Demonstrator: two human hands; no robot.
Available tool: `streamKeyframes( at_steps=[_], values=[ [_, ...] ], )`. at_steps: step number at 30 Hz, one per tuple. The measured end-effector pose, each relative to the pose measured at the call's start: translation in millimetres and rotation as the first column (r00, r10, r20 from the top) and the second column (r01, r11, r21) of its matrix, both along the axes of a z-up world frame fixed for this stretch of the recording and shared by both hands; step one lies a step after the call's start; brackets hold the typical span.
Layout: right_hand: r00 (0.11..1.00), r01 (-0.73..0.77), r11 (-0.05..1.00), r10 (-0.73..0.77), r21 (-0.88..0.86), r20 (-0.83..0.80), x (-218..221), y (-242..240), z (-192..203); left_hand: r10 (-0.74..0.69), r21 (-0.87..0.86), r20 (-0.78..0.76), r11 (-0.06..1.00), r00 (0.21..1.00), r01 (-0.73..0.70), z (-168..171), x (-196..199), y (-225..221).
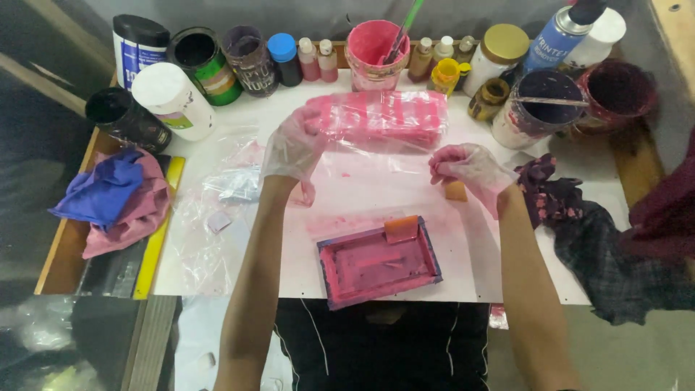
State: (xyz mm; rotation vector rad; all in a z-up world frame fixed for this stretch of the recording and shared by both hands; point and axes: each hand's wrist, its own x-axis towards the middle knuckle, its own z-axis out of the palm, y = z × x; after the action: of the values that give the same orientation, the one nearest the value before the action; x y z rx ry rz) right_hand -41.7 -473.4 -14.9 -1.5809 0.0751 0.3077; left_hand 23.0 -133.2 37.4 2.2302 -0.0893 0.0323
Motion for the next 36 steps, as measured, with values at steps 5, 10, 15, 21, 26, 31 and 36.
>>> streamKeyframes(
  at_steps=[5, 10, 15, 21, 26, 31, 36],
  values=[
    [0.979, 0.137, 0.92, -0.183, -0.368, -0.093, 7, -13, -66, 0.169, 0.245, -0.278, 0.964, 0.946, -0.1, -53, -18, 24],
    [0.942, 0.316, 0.872, -0.334, -0.373, 0.017, -5, 0, -80, 0.148, 0.264, -0.296, 0.962, 0.944, -0.068, -51, -38, 30],
    [0.907, 0.42, 0.857, -0.392, -0.299, 0.151, -6, 12, -68, 0.147, 0.283, -0.256, 0.956, 0.956, -0.071, -73, -42, 31],
    [0.891, 0.449, 0.832, -0.389, -0.327, 0.236, -11, 15, -74, 0.189, 0.202, -0.146, 0.967, 0.971, -0.158, -125, -31, 39],
    [0.863, 0.488, 0.804, -0.389, -0.34, 0.322, -15, 18, -76, 0.176, 0.242, -0.078, 0.958, 0.981, -0.152, -138, -31, 42],
    [0.856, 0.492, 0.809, -0.381, -0.323, 0.349, -19, 24, -66, 0.157, 0.27, -0.051, 0.953, 0.986, -0.138, -124, -44, 39],
    [0.902, 0.408, 0.851, -0.319, -0.33, 0.293, -28, 21, -45, 0.149, 0.331, -0.049, 0.935, 0.988, -0.125, -146, -35, 50]
  ],
)
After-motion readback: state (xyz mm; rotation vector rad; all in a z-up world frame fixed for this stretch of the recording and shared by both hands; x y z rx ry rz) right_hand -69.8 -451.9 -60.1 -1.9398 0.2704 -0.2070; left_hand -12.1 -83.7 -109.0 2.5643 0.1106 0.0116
